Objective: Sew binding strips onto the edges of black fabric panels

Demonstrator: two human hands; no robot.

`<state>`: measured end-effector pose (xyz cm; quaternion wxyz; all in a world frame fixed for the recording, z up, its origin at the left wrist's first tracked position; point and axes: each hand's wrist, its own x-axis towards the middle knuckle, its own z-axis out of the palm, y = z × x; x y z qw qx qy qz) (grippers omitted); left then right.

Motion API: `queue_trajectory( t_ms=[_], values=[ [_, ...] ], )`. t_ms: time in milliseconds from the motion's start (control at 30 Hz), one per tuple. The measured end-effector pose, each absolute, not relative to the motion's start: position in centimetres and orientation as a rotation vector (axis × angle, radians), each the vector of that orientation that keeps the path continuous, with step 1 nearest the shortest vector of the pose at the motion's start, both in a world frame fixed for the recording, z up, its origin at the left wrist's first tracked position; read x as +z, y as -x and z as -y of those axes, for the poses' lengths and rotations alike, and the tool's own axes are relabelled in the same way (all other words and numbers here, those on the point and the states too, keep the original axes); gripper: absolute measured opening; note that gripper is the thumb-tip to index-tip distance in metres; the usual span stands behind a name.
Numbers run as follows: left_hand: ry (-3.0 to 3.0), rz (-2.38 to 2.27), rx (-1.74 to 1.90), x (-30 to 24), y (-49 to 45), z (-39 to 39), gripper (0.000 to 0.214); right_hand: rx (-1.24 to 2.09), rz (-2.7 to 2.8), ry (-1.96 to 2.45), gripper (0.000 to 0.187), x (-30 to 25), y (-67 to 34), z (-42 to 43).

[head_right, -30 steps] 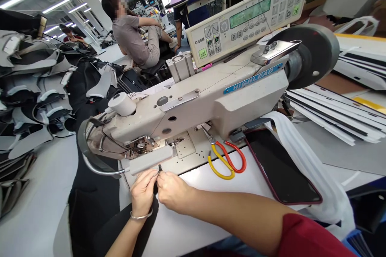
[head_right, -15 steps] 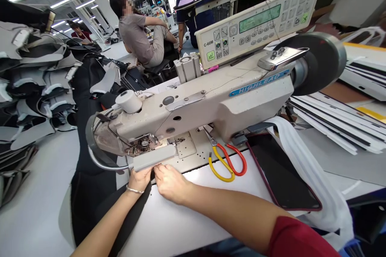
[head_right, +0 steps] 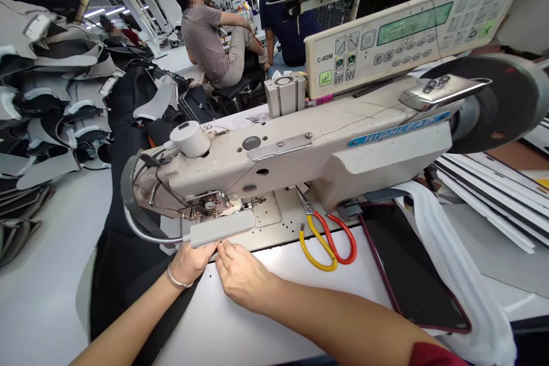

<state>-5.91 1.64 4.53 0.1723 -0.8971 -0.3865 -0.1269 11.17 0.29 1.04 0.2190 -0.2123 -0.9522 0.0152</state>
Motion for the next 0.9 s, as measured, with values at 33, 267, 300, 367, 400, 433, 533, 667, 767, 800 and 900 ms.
queue_trajectory(
  t_ms=[33, 267, 300, 367, 400, 433, 533, 667, 767, 800, 900],
  values=[
    [2.546, 1.085, -0.364, 4.6, 5.9, -1.6, 0.031, 0.045, 2.639, 0.574, 0.026, 1.1, -11.2, -0.3],
    [2.595, 1.139, -0.406, 4.4, 6.5, -1.8, 0.035, 0.066, 2.605, 0.534, 0.026, 1.5, -11.4, -0.6],
    [2.604, 1.135, -0.398, 4.4, 6.6, -1.8, 0.036, 0.083, 2.61, 0.529, 0.026, 1.5, -11.4, -0.6],
    [2.626, 1.115, -0.398, 4.5, 6.6, -1.8, 0.037, 0.113, 2.621, 0.526, 0.027, 1.6, -11.5, -0.6],
    [2.635, 1.104, -0.408, 4.5, 6.6, -1.8, 0.037, 0.12, 2.62, 0.527, 0.027, 1.6, -11.5, -0.6],
    [2.642, 1.097, -0.419, 4.5, 6.7, -1.8, 0.036, 0.12, 2.616, 0.527, 0.028, 1.5, -11.5, -0.6],
    [2.651, 1.074, -0.461, 4.3, 6.9, -2.0, 0.034, 0.103, 2.592, 0.526, 0.031, 1.1, -11.3, -0.6],
    [2.608, 1.031, -0.547, 3.6, 7.4, -2.7, 0.031, 0.086, 2.573, 0.538, 0.033, 0.7, -10.9, -0.8],
    [2.581, 0.996, -0.598, 3.4, 7.7, -3.7, 0.031, 0.139, 2.568, 0.604, 0.032, 1.0, -10.4, -1.2],
    [2.585, 0.997, -0.597, 3.4, 7.7, -4.1, 0.032, 0.175, 2.571, 0.64, 0.032, 1.2, -10.3, -1.4],
    [2.589, 1.031, -0.595, 3.3, 8.0, -5.2, 0.039, 0.295, 2.602, 0.749, 0.036, 1.7, -10.1, -1.7]
  ],
)
